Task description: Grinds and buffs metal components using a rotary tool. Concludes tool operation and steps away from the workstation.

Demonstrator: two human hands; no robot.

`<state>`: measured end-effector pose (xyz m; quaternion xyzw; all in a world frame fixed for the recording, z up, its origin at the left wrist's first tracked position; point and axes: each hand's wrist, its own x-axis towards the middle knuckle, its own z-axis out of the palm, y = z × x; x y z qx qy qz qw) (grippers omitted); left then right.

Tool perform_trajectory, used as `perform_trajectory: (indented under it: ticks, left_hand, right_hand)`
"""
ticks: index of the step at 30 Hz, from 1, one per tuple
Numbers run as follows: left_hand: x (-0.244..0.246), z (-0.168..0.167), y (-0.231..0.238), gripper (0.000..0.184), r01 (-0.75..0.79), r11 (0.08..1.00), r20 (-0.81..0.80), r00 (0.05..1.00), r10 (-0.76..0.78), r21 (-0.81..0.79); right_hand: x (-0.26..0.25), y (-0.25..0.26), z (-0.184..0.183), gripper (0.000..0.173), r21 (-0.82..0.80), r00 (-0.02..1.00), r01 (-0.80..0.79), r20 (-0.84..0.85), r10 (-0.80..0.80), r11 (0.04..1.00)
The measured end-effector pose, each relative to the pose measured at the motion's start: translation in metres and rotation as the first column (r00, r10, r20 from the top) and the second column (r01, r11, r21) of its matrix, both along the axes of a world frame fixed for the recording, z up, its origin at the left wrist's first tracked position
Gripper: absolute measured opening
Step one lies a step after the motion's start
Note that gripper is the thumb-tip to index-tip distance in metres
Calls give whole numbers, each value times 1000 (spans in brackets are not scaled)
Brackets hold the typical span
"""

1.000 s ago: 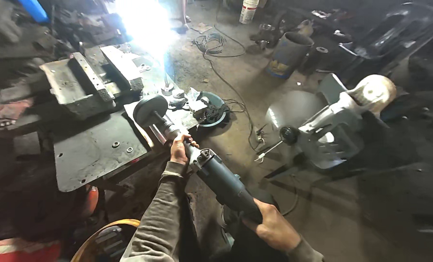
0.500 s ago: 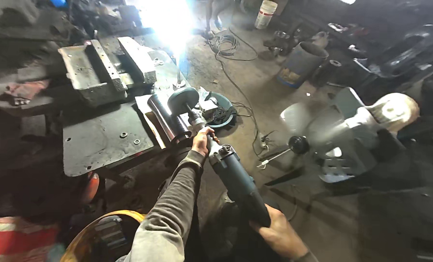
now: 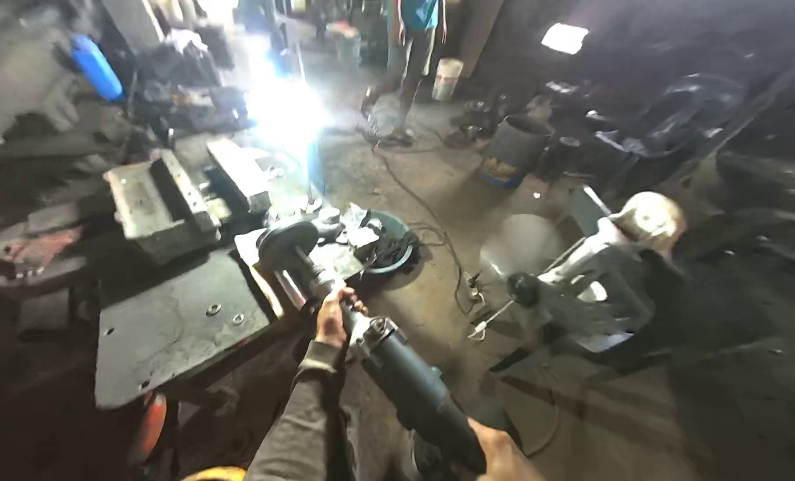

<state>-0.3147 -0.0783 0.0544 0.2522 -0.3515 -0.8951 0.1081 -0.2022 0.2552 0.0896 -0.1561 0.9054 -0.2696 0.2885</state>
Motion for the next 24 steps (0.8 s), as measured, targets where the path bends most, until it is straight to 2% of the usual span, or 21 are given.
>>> perform_trajectory:
  ticks: [3, 7, 12, 16, 24]
  left_hand:
    - [14, 2, -2, 24, -42, 999, 5, 999, 41, 21]
    - [28, -1, -4, 32, -58, 997, -37, 998, 60, 46]
    - [36, -4, -2, 32, -83, 994, -36, 996, 86, 65]
    - [31, 1, 0, 34, -69, 997, -25, 997, 70, 43]
    - [-6, 6, 13, 27, 8, 1000, 5, 1000, -8, -11]
  right_hand:
    - [0, 1, -4, 50, 20, 998, -57, 11, 57, 998]
    - [-1, 1, -8, 49, 41, 995, -100, 23, 99, 994]
    - [0, 2, -8, 49, 96, 993, -106, 53, 101, 990]
    - [-1, 3, -6, 47, 54, 995, -86, 47, 83, 995]
    - [-4, 7, -10, 48, -24, 999, 9, 49, -8, 1000]
